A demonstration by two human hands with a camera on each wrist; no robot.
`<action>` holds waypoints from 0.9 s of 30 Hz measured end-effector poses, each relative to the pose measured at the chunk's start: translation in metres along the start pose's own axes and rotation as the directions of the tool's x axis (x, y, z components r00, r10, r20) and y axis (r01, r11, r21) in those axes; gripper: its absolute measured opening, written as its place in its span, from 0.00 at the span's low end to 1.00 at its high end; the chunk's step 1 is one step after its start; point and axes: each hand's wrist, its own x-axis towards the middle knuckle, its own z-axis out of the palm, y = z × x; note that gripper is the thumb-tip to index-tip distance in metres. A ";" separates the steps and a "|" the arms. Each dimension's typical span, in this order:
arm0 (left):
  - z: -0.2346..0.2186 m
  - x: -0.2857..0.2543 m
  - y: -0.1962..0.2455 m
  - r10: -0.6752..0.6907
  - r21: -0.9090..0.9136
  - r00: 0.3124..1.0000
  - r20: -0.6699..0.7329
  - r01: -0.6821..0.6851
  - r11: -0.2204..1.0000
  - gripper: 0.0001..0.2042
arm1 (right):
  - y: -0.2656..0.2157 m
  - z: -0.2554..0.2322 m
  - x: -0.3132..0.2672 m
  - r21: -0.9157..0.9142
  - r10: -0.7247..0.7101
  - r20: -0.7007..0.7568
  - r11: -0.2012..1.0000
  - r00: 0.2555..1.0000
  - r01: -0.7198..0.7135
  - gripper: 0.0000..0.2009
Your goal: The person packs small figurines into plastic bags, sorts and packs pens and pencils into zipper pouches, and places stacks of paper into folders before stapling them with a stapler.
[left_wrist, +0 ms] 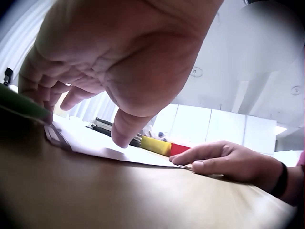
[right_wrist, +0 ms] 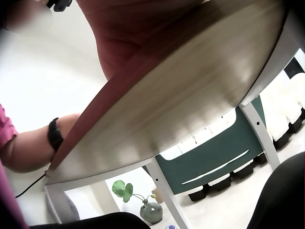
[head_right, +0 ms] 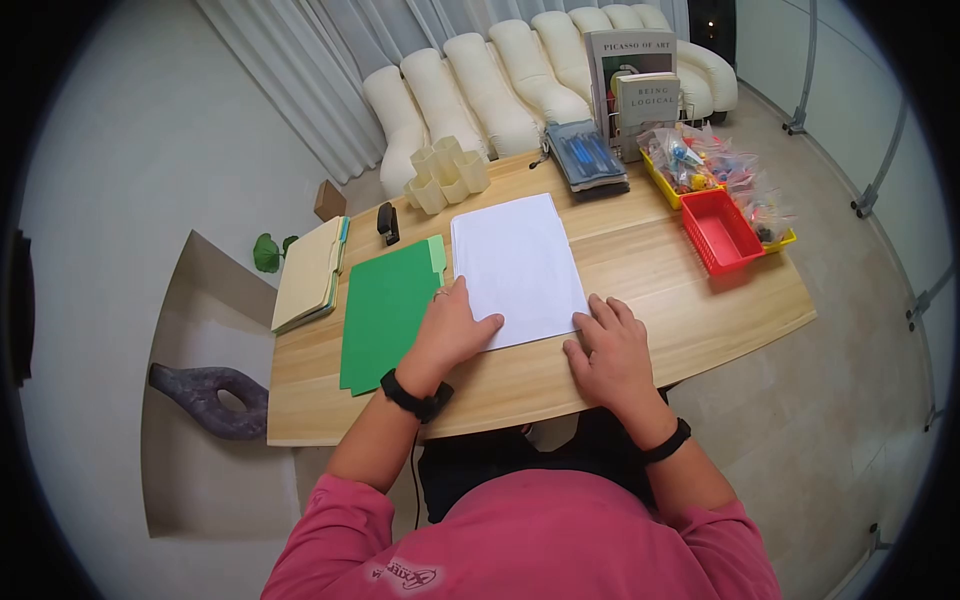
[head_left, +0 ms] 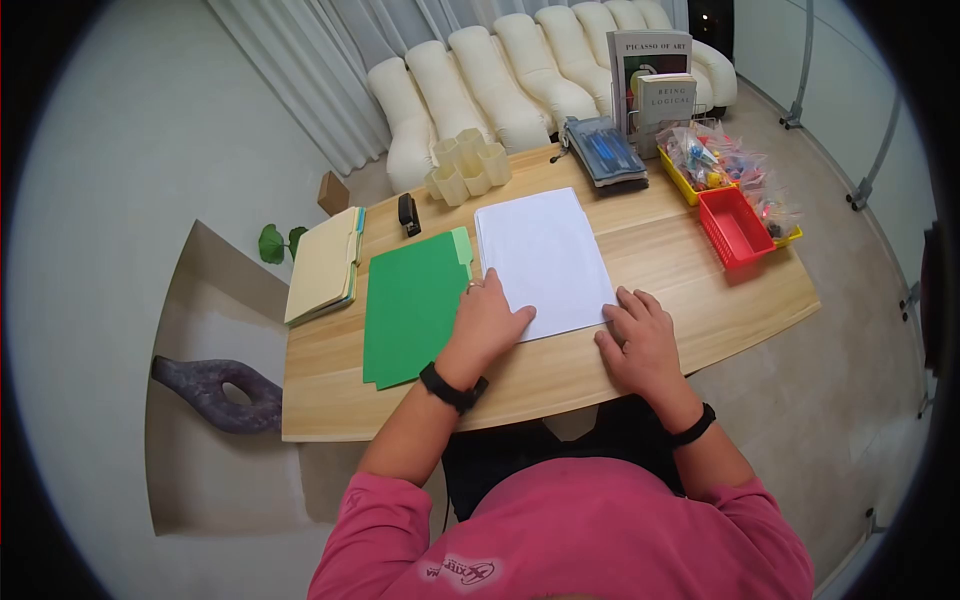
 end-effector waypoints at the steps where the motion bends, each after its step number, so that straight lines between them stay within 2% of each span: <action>1: -0.003 0.008 -0.001 0.006 0.008 1.000 0.000 -0.006 1.000 0.43 | 0.000 0.000 0.000 -0.001 -0.010 0.003 1.000 1.000 0.010 0.21; 3: -0.007 0.021 -0.003 -0.043 -0.027 0.997 0.067 0.045 0.999 0.44 | 0.000 -0.001 -0.002 0.006 -0.011 0.000 1.000 1.000 0.011 0.21; 6: -0.003 0.039 -0.012 -0.054 -0.060 0.994 0.094 0.060 0.996 0.43 | 0.001 -0.001 -0.002 0.011 -0.019 -0.015 1.000 1.000 0.019 0.19; 9: -0.010 0.048 -0.004 -0.128 -0.011 0.975 0.182 0.132 0.991 0.40 | 0.002 -0.002 -0.004 0.014 -0.038 0.005 0.999 0.999 0.038 0.19; 15: -0.016 0.051 0.007 -0.208 0.101 0.960 0.187 0.192 0.976 0.36 | 0.002 -0.002 -0.004 0.007 -0.046 -0.002 0.999 0.999 0.046 0.18; 18: -0.020 0.047 0.017 -0.218 0.060 0.947 0.236 0.209 0.976 0.38 | 0.003 -0.001 -0.004 0.006 -0.049 -0.004 0.999 0.999 0.049 0.18; 22: -0.012 0.048 0.015 -0.189 0.035 0.952 0.241 0.186 0.982 0.36 | 0.003 -0.001 -0.005 0.007 -0.041 0.007 0.999 0.999 0.041 0.18; 24: -0.014 0.045 0.017 -0.172 0.096 0.971 0.167 0.157 0.983 0.30 | 0.003 -0.002 -0.005 0.006 -0.038 0.008 0.999 0.999 0.038 0.18; 27: -0.019 0.041 0.025 -0.176 0.127 0.972 0.156 0.157 0.979 0.30 | 0.002 -0.002 -0.005 0.007 -0.043 0.002 0.999 0.999 0.043 0.18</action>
